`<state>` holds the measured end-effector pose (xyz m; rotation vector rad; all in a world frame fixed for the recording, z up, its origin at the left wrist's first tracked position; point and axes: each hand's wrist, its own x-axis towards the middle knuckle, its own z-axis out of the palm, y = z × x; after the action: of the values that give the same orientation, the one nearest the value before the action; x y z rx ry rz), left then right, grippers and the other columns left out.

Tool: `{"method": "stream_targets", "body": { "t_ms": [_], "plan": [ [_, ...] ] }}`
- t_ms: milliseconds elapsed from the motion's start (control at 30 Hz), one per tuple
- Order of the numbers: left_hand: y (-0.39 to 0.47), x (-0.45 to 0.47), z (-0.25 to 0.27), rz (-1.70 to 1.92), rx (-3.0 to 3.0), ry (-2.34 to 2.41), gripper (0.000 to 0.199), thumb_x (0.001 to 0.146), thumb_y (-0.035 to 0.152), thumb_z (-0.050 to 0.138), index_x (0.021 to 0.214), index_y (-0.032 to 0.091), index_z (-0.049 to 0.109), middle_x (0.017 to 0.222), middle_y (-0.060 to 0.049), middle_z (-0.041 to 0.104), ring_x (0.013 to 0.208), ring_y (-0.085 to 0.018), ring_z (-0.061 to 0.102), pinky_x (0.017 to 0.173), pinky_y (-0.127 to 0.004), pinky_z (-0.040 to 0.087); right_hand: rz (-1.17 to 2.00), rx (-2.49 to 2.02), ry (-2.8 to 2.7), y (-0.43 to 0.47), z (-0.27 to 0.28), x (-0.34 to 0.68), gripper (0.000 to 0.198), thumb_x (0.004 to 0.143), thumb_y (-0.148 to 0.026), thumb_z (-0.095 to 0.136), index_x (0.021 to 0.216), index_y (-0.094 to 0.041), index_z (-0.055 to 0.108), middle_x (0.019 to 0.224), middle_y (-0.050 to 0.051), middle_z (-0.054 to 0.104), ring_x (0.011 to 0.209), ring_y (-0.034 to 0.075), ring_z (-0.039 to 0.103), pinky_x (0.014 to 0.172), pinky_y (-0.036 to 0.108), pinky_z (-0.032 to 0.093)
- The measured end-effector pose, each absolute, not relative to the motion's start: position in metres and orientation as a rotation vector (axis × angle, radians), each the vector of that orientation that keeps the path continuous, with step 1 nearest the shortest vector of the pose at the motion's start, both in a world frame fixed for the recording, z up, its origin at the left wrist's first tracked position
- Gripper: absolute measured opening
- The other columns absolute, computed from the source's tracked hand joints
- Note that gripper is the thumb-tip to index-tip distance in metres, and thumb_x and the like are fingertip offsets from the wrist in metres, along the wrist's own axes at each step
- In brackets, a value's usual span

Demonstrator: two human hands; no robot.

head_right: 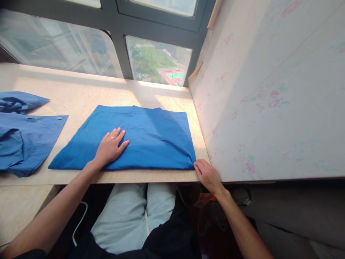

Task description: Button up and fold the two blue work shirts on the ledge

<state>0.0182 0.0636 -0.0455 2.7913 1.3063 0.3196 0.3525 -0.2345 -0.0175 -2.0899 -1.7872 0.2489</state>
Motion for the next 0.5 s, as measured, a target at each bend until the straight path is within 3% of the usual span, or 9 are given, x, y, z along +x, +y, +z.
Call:
{"method": "stream_targets", "body": {
  "t_ms": [267,500],
  "plan": [
    [0.064,0.017,-0.047,0.343,2.775,1.301,0.066,0.098,0.051,0.031,0.147,0.010,0.045,0.155,-0.020,0.039,0.146,-0.032,0.033,0.118,-0.051,0.026,0.121,-2.265,-1.756,-0.239,-0.016,0.350,0.027,0.100,-0.030,0.037,0.095,-0.021,0.061,0.101,0.011,0.067,0.092,0.023,0.064,0.082,0.034,0.049],
    [0.064,0.017,-0.047,0.347,2.799,1.290,0.066,0.098,0.051,0.031,0.146,0.008,0.046,0.154,-0.021,0.041,0.145,-0.033,0.034,0.118,-0.049,0.026,0.020,-2.411,-1.830,-0.234,-0.004,0.344,0.025,0.099,-0.028,0.037,0.088,-0.021,0.059,0.091,0.008,0.066,0.078,0.021,0.062,0.066,0.031,0.045]
  ]
}}
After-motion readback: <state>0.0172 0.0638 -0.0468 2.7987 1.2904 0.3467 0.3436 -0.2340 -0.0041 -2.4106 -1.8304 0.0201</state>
